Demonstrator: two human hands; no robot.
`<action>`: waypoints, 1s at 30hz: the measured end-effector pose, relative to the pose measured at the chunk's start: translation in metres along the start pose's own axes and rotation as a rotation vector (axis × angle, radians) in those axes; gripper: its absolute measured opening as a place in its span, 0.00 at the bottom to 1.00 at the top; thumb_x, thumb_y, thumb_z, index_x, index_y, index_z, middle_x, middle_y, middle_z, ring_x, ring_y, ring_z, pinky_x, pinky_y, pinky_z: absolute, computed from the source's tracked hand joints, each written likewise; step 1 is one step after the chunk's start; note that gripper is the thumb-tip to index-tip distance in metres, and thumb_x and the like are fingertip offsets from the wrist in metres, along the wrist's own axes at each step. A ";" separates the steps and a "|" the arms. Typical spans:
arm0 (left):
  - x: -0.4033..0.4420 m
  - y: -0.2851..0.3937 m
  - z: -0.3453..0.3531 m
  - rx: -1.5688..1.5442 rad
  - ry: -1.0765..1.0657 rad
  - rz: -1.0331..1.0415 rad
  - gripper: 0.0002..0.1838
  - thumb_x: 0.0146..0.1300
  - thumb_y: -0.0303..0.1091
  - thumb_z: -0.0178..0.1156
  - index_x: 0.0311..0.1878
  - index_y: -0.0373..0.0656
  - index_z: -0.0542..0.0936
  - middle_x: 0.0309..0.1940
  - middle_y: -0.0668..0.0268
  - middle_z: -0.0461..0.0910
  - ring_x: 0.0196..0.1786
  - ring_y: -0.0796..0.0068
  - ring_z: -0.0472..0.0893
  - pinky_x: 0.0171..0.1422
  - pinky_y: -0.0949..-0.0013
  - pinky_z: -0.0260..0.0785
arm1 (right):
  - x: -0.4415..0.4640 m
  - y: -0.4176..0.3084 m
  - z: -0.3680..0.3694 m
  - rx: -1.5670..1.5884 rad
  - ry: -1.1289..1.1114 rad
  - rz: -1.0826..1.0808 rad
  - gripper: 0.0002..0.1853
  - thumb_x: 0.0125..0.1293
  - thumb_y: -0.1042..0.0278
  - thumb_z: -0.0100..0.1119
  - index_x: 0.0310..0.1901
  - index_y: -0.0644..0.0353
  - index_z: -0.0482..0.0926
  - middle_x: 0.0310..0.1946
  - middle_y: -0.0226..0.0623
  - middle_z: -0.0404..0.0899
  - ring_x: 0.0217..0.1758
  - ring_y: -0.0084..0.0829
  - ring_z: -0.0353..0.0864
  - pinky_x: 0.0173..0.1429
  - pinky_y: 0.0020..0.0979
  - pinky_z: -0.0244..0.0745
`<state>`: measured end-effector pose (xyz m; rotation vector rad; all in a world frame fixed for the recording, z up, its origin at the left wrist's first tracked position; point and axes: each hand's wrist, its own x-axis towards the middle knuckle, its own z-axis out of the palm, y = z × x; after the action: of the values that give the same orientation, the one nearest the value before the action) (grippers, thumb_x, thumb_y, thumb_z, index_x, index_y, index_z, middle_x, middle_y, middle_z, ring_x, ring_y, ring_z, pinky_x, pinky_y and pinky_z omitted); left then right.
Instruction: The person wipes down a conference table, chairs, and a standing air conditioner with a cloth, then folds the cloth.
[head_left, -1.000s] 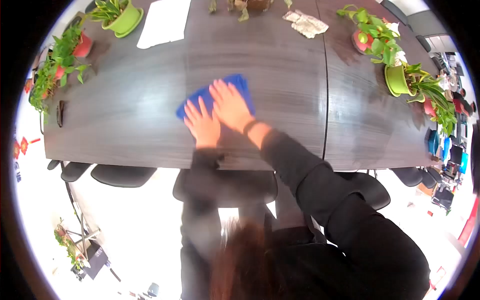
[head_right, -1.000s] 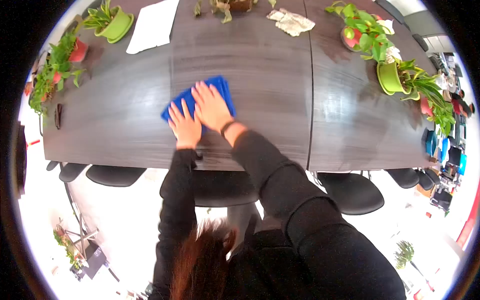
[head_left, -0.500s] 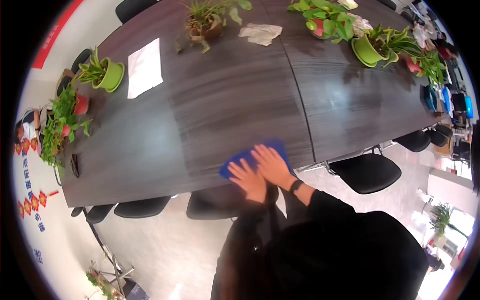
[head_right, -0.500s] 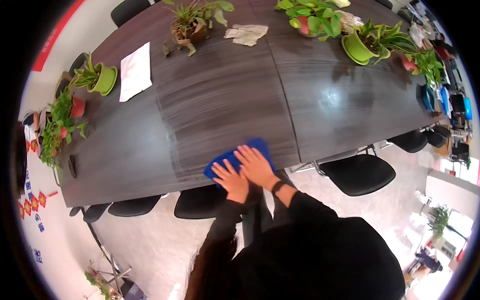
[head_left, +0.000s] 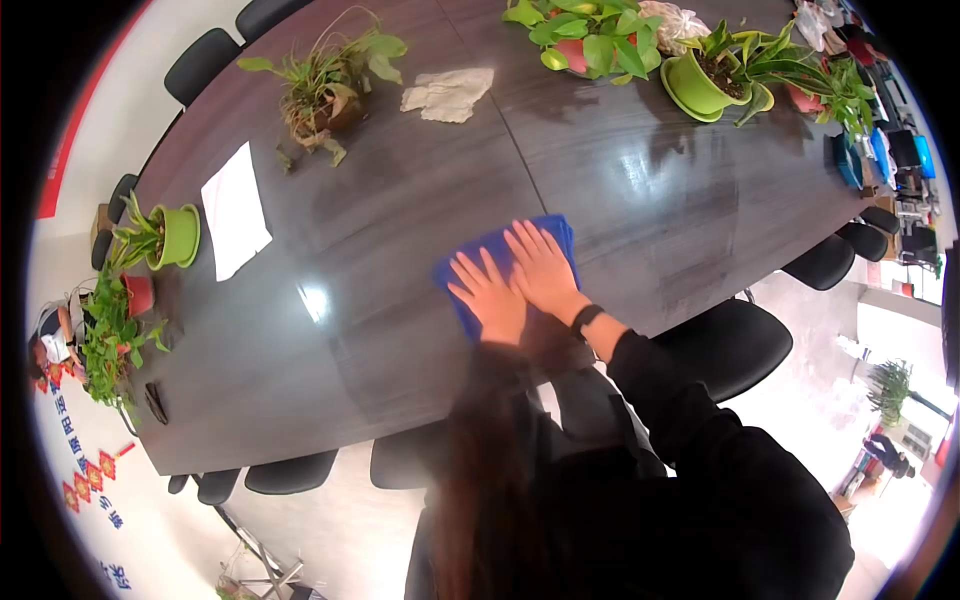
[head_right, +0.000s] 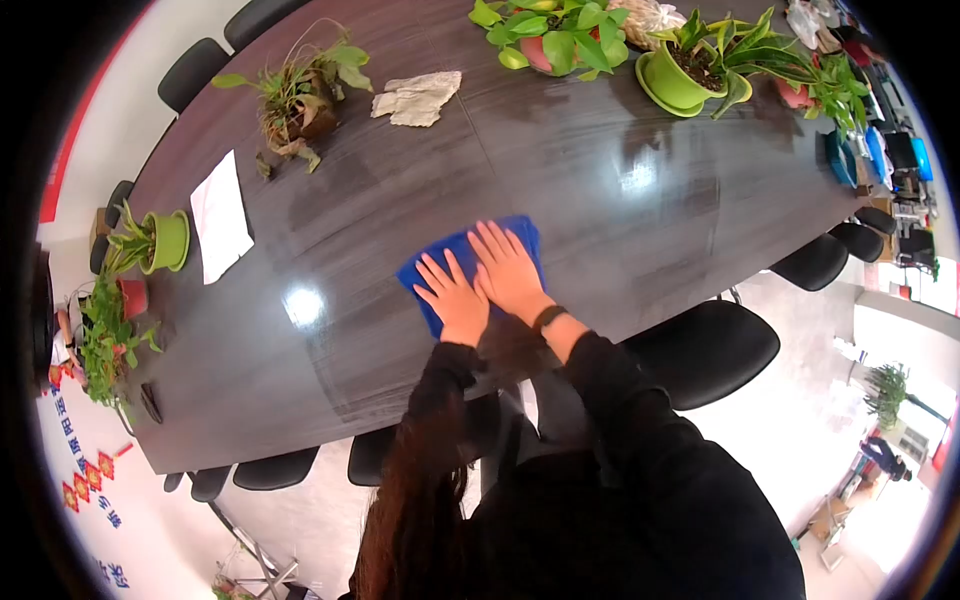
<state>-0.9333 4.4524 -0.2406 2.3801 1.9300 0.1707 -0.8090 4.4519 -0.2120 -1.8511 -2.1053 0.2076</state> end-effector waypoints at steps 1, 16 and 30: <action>0.020 0.001 0.003 0.004 -0.007 0.003 0.40 0.68 0.54 0.49 0.75 0.39 0.57 0.75 0.35 0.47 0.76 0.34 0.48 0.72 0.31 0.45 | 0.018 0.007 0.002 0.005 -0.003 0.006 0.30 0.65 0.62 0.48 0.69 0.62 0.65 0.71 0.47 0.61 0.77 0.43 0.55 0.77 0.44 0.50; 0.223 -0.032 0.021 0.077 -0.046 0.071 0.38 0.70 0.59 0.40 0.78 0.50 0.55 0.78 0.47 0.45 0.79 0.46 0.43 0.75 0.33 0.36 | 0.187 0.044 0.062 -0.141 0.119 0.143 0.29 0.72 0.59 0.41 0.72 0.59 0.62 0.74 0.42 0.58 0.79 0.38 0.51 0.78 0.43 0.46; 0.145 -0.118 -0.005 -0.124 -0.003 0.140 0.33 0.70 0.58 0.44 0.75 0.58 0.61 0.78 0.59 0.51 0.80 0.60 0.46 0.79 0.42 0.34 | 0.132 -0.056 0.104 -0.283 0.230 0.261 0.29 0.73 0.57 0.38 0.71 0.64 0.61 0.72 0.50 0.60 0.77 0.48 0.55 0.76 0.49 0.51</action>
<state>-1.0183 4.6189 -0.2448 2.4311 1.6981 0.2860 -0.9100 4.5851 -0.2715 -2.1909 -1.8093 -0.2460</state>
